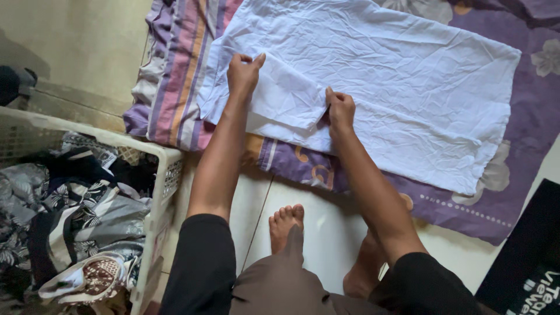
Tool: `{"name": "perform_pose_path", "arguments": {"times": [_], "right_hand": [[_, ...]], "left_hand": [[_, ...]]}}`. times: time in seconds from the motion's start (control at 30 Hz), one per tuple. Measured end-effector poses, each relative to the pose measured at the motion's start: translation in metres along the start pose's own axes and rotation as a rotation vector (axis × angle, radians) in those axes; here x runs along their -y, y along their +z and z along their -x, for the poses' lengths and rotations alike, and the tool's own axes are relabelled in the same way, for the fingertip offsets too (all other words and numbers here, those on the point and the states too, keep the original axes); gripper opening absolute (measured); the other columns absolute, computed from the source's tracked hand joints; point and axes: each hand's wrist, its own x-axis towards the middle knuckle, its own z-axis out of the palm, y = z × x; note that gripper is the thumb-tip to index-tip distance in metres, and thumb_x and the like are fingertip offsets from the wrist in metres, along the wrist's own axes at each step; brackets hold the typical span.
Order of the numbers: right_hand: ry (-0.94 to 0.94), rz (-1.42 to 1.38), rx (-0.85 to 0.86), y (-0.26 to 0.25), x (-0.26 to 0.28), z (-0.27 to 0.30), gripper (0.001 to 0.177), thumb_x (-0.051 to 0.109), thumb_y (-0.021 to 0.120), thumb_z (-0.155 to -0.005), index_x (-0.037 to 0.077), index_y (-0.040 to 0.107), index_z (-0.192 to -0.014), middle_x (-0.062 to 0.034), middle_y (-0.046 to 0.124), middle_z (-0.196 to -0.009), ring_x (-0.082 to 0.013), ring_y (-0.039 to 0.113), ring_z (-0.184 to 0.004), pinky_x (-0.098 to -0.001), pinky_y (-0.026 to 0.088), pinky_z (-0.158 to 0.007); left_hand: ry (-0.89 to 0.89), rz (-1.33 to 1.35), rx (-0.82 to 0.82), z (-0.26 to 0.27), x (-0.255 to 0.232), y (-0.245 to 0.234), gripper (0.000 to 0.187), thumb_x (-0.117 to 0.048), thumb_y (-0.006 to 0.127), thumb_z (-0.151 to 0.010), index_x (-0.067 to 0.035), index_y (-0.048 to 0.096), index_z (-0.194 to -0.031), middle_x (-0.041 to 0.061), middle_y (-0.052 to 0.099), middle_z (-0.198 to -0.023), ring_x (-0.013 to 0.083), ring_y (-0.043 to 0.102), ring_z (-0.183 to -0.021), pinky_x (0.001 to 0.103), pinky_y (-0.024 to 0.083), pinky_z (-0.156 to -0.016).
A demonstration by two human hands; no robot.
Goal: The person takes a white shirt from a laundry basket, lays it on a patterned mat, buttons it, and folds it neatly. The shirt is then placed aside.
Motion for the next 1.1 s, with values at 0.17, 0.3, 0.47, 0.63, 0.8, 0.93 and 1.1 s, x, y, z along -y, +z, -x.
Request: {"name": "perform_pose_path", "arguments": {"times": [0.17, 0.3, 0.47, 0.63, 0.8, 0.93, 1.1], "right_hand": [[-0.011, -0.039, -0.092, 0.003, -0.023, -0.03, 0.026, 0.012, 0.081, -0.084, 0.0, 0.068, -0.102, -0.0027, 0.068, -0.084, -0.0115, 0.06, -0.072, -0.0265, 0.05, -0.065], [-0.082, -0.195, -0.137, 0.001, -0.029, -0.028, 0.027, 0.009, 0.08, -0.086, -0.001, 0.066, -0.107, -0.0041, 0.068, -0.087, -0.0123, 0.062, -0.073, -0.0274, 0.052, -0.066], [0.012, 0.097, -0.007, -0.001, -0.012, 0.014, 0.051, 0.018, 0.078, -0.089, 0.006, 0.05, -0.131, -0.0029, 0.059, -0.079, -0.0124, 0.05, -0.056, -0.0312, 0.039, -0.048], [-0.232, 0.256, 0.143, -0.003, -0.001, 0.047, 0.075, 0.002, 0.076, -0.082, 0.004, 0.037, -0.146, -0.0095, 0.07, -0.083, -0.0129, 0.062, -0.065, -0.0291, 0.048, -0.058], [-0.39, 0.446, 0.11, 0.001, 0.003, 0.062, 0.082, 0.007, 0.076, -0.084, 0.005, 0.032, -0.152, -0.0136, 0.074, -0.092, -0.0209, 0.071, -0.079, -0.0336, 0.056, -0.073], [-0.628, 0.696, 0.077, -0.008, 0.006, 0.072, 0.088, 0.015, 0.081, -0.086, -0.001, 0.027, -0.153, -0.0307, 0.062, -0.121, -0.0414, 0.062, -0.106, -0.0499, 0.05, -0.091], [-1.011, 0.919, 0.158, -0.002, 0.001, 0.073, 0.063, 0.014, 0.071, -0.094, 0.005, 0.045, -0.15, -0.0199, 0.053, -0.143, -0.034, 0.046, -0.139, -0.053, 0.033, -0.122]], "left_hand": [[0.14, 0.283, 0.005, -0.027, 0.023, 0.031, 0.044, -0.009, 0.085, -0.072, 0.0, 0.068, -0.111, 0.003, 0.066, -0.08, 0.0144, 0.063, -0.074, 0.029, 0.054, -0.073], [0.107, 0.532, 0.081, -0.023, 0.038, 0.037, 0.044, 0.0, 0.079, -0.08, 0.002, 0.069, -0.122, -0.003, 0.06, -0.078, 0.009, 0.053, -0.068, 0.026, 0.047, -0.068], [0.226, 0.215, 0.225, 0.015, 0.018, -0.004, 0.068, -0.007, 0.081, -0.083, -0.004, 0.047, -0.141, 0.005, 0.07, -0.085, 0.0162, 0.067, -0.078, 0.032, 0.053, -0.072], [0.39, -0.115, 0.256, 0.058, 0.007, -0.039, 0.082, -0.005, 0.08, -0.079, -0.008, 0.041, -0.151, 0.02, 0.073, -0.1, 0.0349, 0.072, -0.092, 0.043, 0.055, -0.08], [0.636, -0.315, 0.126, 0.076, 0.005, -0.046, 0.077, -0.005, 0.078, -0.086, -0.006, 0.042, -0.155, 0.025, 0.069, -0.108, 0.0443, 0.069, -0.094, 0.049, 0.054, -0.082], [0.605, -0.448, 0.08, 0.084, 0.009, -0.044, 0.071, -0.005, 0.071, -0.088, -0.002, 0.043, -0.153, 0.026, 0.064, -0.12, 0.0453, 0.064, -0.095, 0.052, 0.052, -0.08], [1.098, -0.497, 0.119, 0.09, 0.013, -0.011, 0.047, -0.007, 0.06, -0.097, -0.009, 0.051, -0.142, 0.017, 0.058, -0.143, 0.0369, 0.052, -0.141, 0.052, 0.044, -0.122]]}}
